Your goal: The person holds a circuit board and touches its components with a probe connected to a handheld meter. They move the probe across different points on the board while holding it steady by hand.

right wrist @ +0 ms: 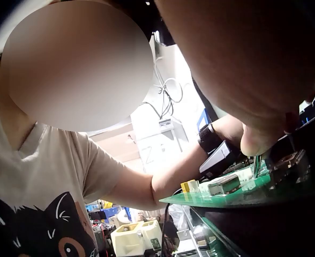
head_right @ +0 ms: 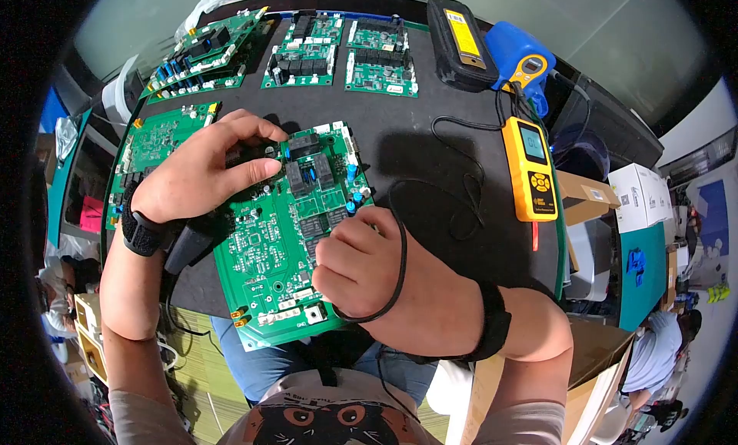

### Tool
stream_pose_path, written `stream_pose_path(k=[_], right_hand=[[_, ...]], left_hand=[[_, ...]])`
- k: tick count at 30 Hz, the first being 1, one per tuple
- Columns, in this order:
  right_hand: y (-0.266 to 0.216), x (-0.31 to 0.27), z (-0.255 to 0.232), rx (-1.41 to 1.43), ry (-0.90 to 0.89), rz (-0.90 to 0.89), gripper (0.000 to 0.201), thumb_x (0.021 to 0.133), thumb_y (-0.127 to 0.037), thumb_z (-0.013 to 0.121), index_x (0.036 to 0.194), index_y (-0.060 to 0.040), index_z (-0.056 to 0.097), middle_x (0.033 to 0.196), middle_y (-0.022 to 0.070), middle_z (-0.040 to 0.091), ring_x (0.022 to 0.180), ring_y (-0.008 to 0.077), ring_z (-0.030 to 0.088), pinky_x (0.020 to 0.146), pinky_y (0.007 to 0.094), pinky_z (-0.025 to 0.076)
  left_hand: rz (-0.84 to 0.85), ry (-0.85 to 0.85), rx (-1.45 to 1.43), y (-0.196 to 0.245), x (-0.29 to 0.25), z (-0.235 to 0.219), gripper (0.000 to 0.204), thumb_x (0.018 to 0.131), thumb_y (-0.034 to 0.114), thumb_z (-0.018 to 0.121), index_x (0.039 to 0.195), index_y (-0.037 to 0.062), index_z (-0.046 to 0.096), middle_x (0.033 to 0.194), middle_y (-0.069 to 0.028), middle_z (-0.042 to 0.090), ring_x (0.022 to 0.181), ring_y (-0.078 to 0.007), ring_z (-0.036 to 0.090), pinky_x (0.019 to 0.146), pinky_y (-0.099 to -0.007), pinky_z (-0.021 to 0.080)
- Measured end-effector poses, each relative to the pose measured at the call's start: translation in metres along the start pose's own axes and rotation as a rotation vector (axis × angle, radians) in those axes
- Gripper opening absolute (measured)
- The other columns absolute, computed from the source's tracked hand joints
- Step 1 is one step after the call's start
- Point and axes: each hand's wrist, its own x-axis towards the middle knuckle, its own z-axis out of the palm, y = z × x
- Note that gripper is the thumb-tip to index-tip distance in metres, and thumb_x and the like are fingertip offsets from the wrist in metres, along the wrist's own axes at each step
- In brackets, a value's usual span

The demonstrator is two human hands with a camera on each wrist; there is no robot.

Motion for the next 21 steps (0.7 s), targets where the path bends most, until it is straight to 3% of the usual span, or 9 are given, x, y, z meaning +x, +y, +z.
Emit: stream_pose_path(k=[21], right_hand=[[-0.0018,0.0028,-0.0007,0.035,0.004,0.008,0.022,0.071,-0.006,0.067,0.091,-0.0043,0.059,0.100,0.0077,0.054,0.098,0.0271,0.057,0.091,0.0423,0.047]], left_hand=[[-0.003,0.004,-0.008,0.0010,-0.0003,-0.0015,0.038,0.098,0.028,0.077,0.129,0.0077,0.068,0.113,-0.0058,0.064,0.097,-0.0159,0.060,0.081,-0.0302,0.049]])
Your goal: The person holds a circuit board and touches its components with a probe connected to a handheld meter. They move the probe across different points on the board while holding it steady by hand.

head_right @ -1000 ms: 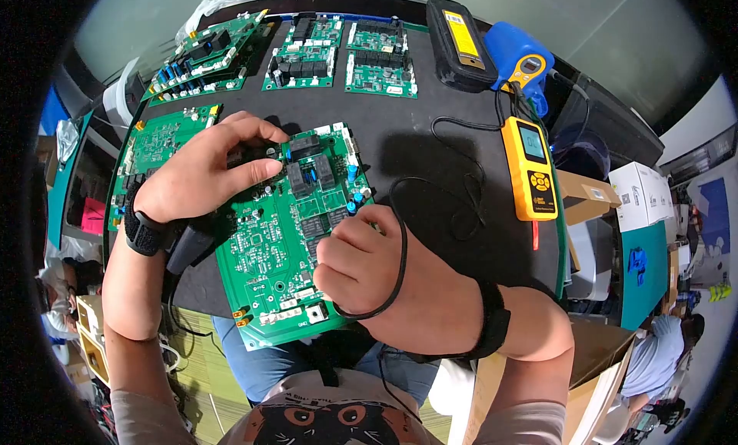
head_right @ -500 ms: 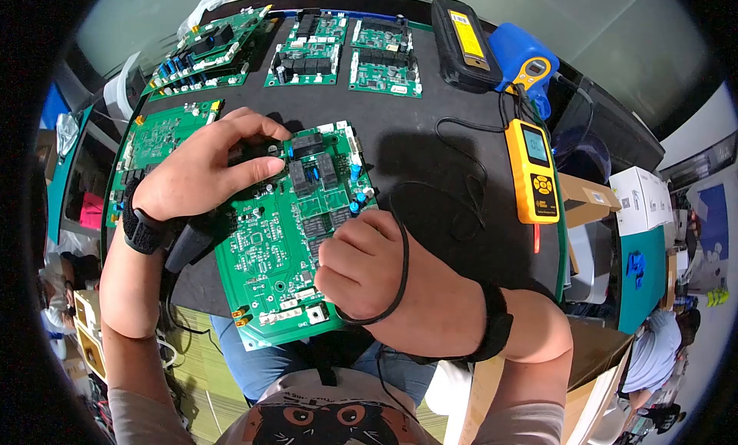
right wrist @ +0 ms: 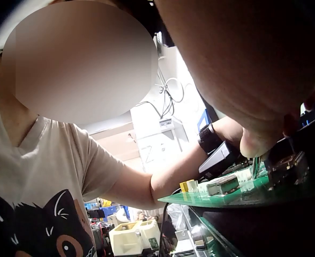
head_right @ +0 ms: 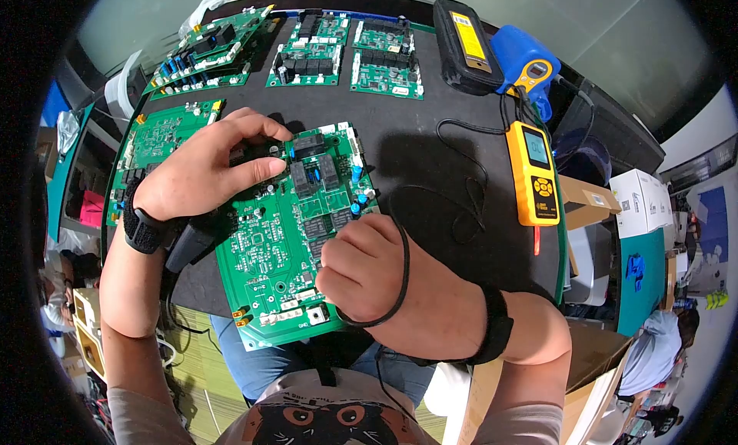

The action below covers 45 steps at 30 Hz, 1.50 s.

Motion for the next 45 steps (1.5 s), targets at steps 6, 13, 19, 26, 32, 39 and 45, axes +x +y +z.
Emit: stream_pose_path(k=[6,13,19,26,32,39,45], right_hand=[[0.000,-0.001,0.000,0.009,-0.007,0.006,0.023,0.070,-0.006,0.068,0.092,-0.0044,0.059,0.100,0.0078,0.054,0.098,0.0277,0.057,0.091,0.0426,0.048],[0.000,-0.001,0.002,0.002,0.006,0.000,0.024,0.071,-0.006,0.068,0.093,-0.0042,0.059,0.101,0.0080,0.054,0.099,0.0278,0.057,0.091,0.0427,0.048],[0.000,-0.001,0.000,0.012,0.001,0.008,0.023,0.071,-0.007,0.068,0.092,-0.0044,0.059,0.099,0.0080,0.053,0.097,0.0278,0.057,0.089,0.0426,0.047],[0.000,-0.001,0.001,0.010,0.017,-0.004,0.023,0.071,-0.007,0.068,0.092,-0.0047,0.058,0.098,0.0080,0.053,0.096,0.0277,0.057,0.088,0.0426,0.047],[0.001,-0.001,0.002,0.010,0.022,-0.010,0.023,0.072,-0.007,0.068,0.092,-0.0046,0.058,0.099,0.0080,0.053,0.096,0.0281,0.057,0.087,0.0428,0.048],[0.001,-0.002,0.002,0.008,0.018,-0.010,0.023,0.072,-0.009,0.067,0.093,-0.0043,0.058,0.099,0.0083,0.054,0.097,0.0282,0.057,0.088,0.0430,0.048],[0.004,-0.003,0.005,0.009,0.039,-0.043,0.022,0.076,-0.013,0.065,0.096,-0.0048,0.059,0.100,0.0076,0.053,0.096,0.0250,0.056,0.089,0.0410,0.047]], left_hand=[[0.001,-0.011,0.000,0.000,0.000,0.000,0.038,0.098,0.028,0.077,0.129,0.0072,0.068,0.114,-0.0062,0.064,0.099,-0.0162,0.061,0.083,-0.0299,0.049],[-0.006,-0.014,-0.023,0.000,0.000,0.000,0.038,0.098,0.026,0.077,0.129,0.0067,0.068,0.115,-0.0059,0.064,0.101,-0.0154,0.061,0.085,-0.0302,0.050],[-0.008,-0.017,-0.021,0.000,0.001,0.000,0.038,0.098,0.026,0.077,0.130,0.0067,0.068,0.115,-0.0059,0.064,0.101,-0.0156,0.061,0.085,-0.0302,0.050],[-0.009,-0.017,-0.013,0.000,0.001,0.000,0.039,0.098,0.029,0.077,0.129,0.0068,0.068,0.115,-0.0056,0.063,0.099,-0.0155,0.060,0.084,-0.0302,0.050],[-0.009,-0.018,-0.011,0.000,0.001,0.000,0.039,0.098,0.029,0.077,0.129,0.0067,0.068,0.114,-0.0050,0.062,0.100,-0.0150,0.059,0.085,-0.0301,0.049],[-0.004,-0.013,-0.009,0.001,-0.001,0.000,0.037,0.099,0.026,0.076,0.128,0.0062,0.068,0.114,-0.0051,0.062,0.101,-0.0156,0.059,0.085,-0.0301,0.049],[-0.062,-0.048,-0.003,0.014,0.001,-0.004,0.036,0.098,0.020,0.076,0.127,0.0026,0.066,0.117,-0.0085,0.063,0.109,-0.0190,0.060,0.095,-0.0330,0.048]])
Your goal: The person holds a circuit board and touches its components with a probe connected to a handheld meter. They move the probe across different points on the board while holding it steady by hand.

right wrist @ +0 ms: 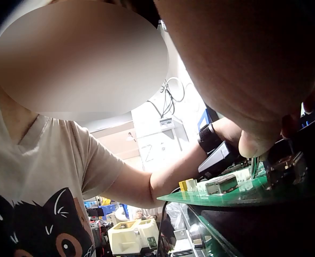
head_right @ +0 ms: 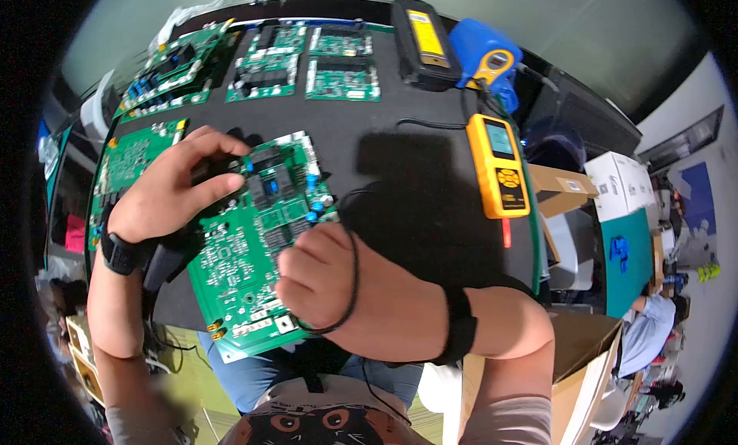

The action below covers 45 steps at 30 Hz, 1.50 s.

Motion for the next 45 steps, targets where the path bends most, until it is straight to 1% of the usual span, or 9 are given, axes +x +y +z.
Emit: stream_pose_path(k=[10,12,14,17,20,22,25,27,45], right_hand=[[0.001,-0.009,0.011,-0.112,0.093,-0.046,0.024,0.081,-0.012,0.063,0.102,-0.0023,0.056,0.111,0.0121,0.053,0.105,0.0287,0.055,0.096,0.0442,0.047],[0.000,-0.010,0.013,-0.116,0.096,-0.042,0.024,0.082,-0.012,0.063,0.103,-0.0021,0.056,0.112,0.0126,0.053,0.106,0.0293,0.055,0.096,0.0448,0.047],[0.000,-0.010,0.014,-0.119,0.098,-0.037,0.025,0.082,-0.012,0.063,0.103,-0.0019,0.056,0.112,0.0131,0.054,0.106,0.0300,0.055,0.096,0.0453,0.047],[-0.003,-0.007,0.012,-0.090,0.122,-0.003,0.030,0.073,-0.009,0.067,0.101,-0.0047,0.057,0.104,0.0081,0.053,0.100,0.0282,0.056,0.091,0.0427,0.048],[-0.005,-0.004,0.006,-0.120,0.082,0.006,0.023,0.072,-0.011,0.066,0.093,-0.0053,0.058,0.099,0.0070,0.053,0.098,0.0271,0.055,0.089,0.0404,0.047],[-0.007,-0.003,-0.001,-0.116,-0.145,0.036,0.024,0.083,-0.015,0.062,0.101,-0.0013,0.057,0.111,0.0126,0.054,0.107,0.0305,0.054,0.095,0.0455,0.047],[-0.008,-0.004,0.002,-0.129,-0.122,0.030,0.023,0.083,-0.015,0.062,0.100,-0.0011,0.058,0.109,0.0121,0.054,0.107,0.0300,0.054,0.093,0.0448,0.048],[-0.007,-0.003,0.001,-0.122,-0.128,0.029,0.023,0.083,-0.016,0.062,0.100,-0.0010,0.059,0.109,0.0120,0.054,0.107,0.0299,0.054,0.092,0.0446,0.049],[-0.011,-0.001,-0.001,-0.117,-0.180,0.045,0.023,0.083,-0.014,0.065,0.100,0.0006,0.059,0.111,0.0125,0.053,0.109,0.0302,0.054,0.091,0.0455,0.051]], left_hand=[[-0.015,-0.027,-0.046,-0.001,0.002,0.001,0.037,0.097,0.016,0.076,0.128,-0.0010,0.064,0.118,-0.0104,0.061,0.113,-0.0206,0.059,0.101,-0.0339,0.046],[0.061,0.031,-0.011,-0.007,0.002,0.004,0.036,0.096,0.018,0.078,0.126,0.0010,0.067,0.116,-0.0122,0.064,0.107,-0.0249,0.063,0.093,-0.0353,0.050],[0.066,0.029,-0.010,-0.006,0.002,0.004,0.035,0.096,0.017,0.078,0.126,0.0009,0.067,0.116,-0.0124,0.064,0.107,-0.0250,0.063,0.093,-0.0355,0.050],[0.048,0.010,-0.017,-0.003,0.002,0.002,0.036,0.096,0.016,0.077,0.127,-0.0001,0.065,0.117,-0.0114,0.063,0.110,-0.0233,0.061,0.097,-0.0349,0.048],[0.021,-0.008,-0.024,-0.001,0.002,0.002,0.037,0.097,0.016,0.076,0.128,-0.0010,0.064,0.117,-0.0100,0.061,0.112,-0.0212,0.059,0.099,-0.0340,0.046],[0.014,-0.008,-0.025,-0.001,0.002,0.002,0.038,0.097,0.016,0.076,0.128,-0.0009,0.064,0.117,-0.0097,0.061,0.112,-0.0209,0.059,0.099,-0.0338,0.046],[0.024,-0.001,-0.032,-0.003,0.002,0.004,0.037,0.097,0.015,0.076,0.128,-0.0008,0.064,0.116,-0.0094,0.060,0.112,-0.0207,0.059,0.099,-0.0332,0.046],[0.062,0.035,-0.036,-0.005,0.003,0.006,0.036,0.096,0.016,0.078,0.126,0.0006,0.067,0.117,-0.0129,0.065,0.110,-0.0261,0.063,0.097,-0.0362,0.050],[0.071,0.036,-0.015,-0.005,0.003,0.006,0.036,0.095,0.017,0.078,0.126,0.0015,0.067,0.116,-0.0122,0.065,0.107,-0.0264,0.064,0.093,-0.0364,0.050]])
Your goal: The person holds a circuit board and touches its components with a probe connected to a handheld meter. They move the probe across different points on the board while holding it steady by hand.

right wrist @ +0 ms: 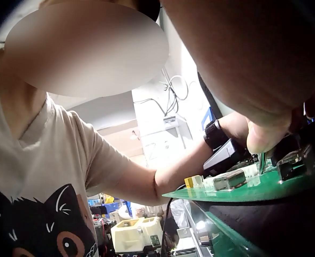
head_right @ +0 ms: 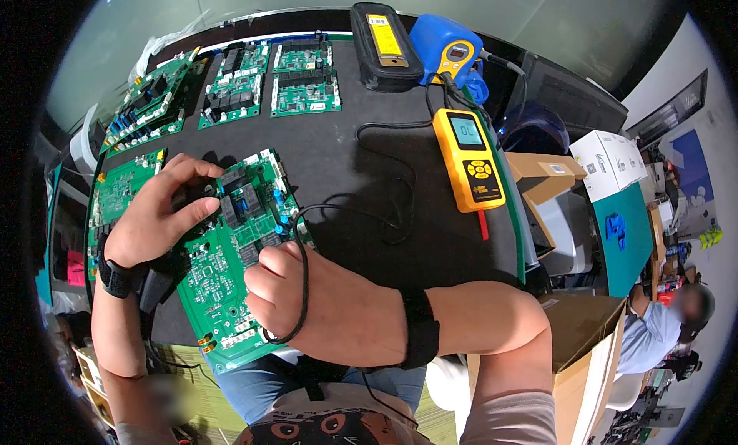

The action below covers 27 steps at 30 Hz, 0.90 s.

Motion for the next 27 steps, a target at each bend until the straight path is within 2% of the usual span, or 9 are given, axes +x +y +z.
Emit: stream_pose_path(k=[2,4,5,7,10,12,27], right_hand=[[0.0007,0.0019,-0.0006,0.001,-0.010,-0.004,0.023,0.083,-0.014,0.065,0.100,0.0005,0.059,0.111,0.0127,0.054,0.110,0.0304,0.054,0.091,0.0455,0.051],[0.0017,0.0054,0.0003,-0.008,0.168,-0.038,0.016,0.072,-0.014,0.066,0.083,-0.0057,0.059,0.091,0.0058,0.051,0.091,0.0244,0.055,0.078,0.0379,0.046],[0.0009,0.0053,0.0003,-0.008,0.167,-0.040,0.016,0.072,-0.014,0.066,0.083,-0.0057,0.059,0.091,0.0058,0.051,0.091,0.0244,0.055,0.078,0.0379,0.046],[-0.0017,0.0038,0.0004,-0.004,0.038,-0.033,0.023,0.082,-0.015,0.064,0.098,0.0008,0.059,0.111,0.0137,0.054,0.111,0.0317,0.054,0.091,0.0456,0.051],[-0.0036,0.0050,0.0003,-0.027,0.034,-0.036,0.024,0.082,-0.015,0.064,0.098,0.0010,0.059,0.112,0.0146,0.054,0.112,0.0327,0.055,0.091,0.0459,0.052],[-0.0048,0.0061,-0.0011,-0.033,0.008,-0.028,0.024,0.082,-0.015,0.064,0.098,0.0010,0.059,0.113,0.0149,0.054,0.113,0.0332,0.054,0.091,0.0462,0.052],[-0.0053,0.0062,-0.0006,-0.047,-0.011,-0.024,0.024,0.082,-0.014,0.065,0.099,0.0013,0.060,0.115,0.0148,0.053,0.114,0.0327,0.054,0.089,0.0442,0.053]], left_hand=[[0.011,0.003,0.005,-0.0014,0.0002,0.0008,0.036,0.095,0.017,0.078,0.126,0.0015,0.067,0.116,-0.0124,0.065,0.108,-0.0267,0.064,0.093,-0.0365,0.050],[0.020,0.008,0.010,-0.0013,-0.0003,0.0005,0.037,0.095,0.017,0.078,0.126,0.0016,0.067,0.116,-0.0127,0.065,0.108,-0.0270,0.064,0.094,-0.0366,0.050],[0.010,0.002,0.004,-0.0001,-0.0002,0.0003,0.037,0.095,0.017,0.078,0.126,0.0015,0.067,0.117,-0.0130,0.065,0.108,-0.0272,0.064,0.094,-0.0366,0.051],[-0.002,-0.003,-0.002,0.0019,0.0001,-0.0003,0.037,0.095,0.018,0.078,0.126,0.0014,0.067,0.118,-0.0133,0.065,0.109,-0.0273,0.065,0.094,-0.0367,0.051],[-0.009,-0.011,0.034,0.0028,-0.0001,-0.0013,0.037,0.095,0.017,0.078,0.127,0.0013,0.067,0.119,-0.0138,0.065,0.109,-0.0274,0.064,0.095,-0.0370,0.051],[0.006,-0.024,0.014,0.0007,-0.0009,-0.0008,0.037,0.097,0.015,0.076,0.129,0.0011,0.064,0.116,-0.0094,0.060,0.109,-0.0209,0.060,0.095,-0.0333,0.048],[-0.021,-0.032,0.013,0.0028,-0.0004,-0.0014,0.037,0.097,0.016,0.076,0.129,0.0017,0.065,0.115,-0.0087,0.060,0.110,-0.0204,0.061,0.096,-0.0337,0.048]])
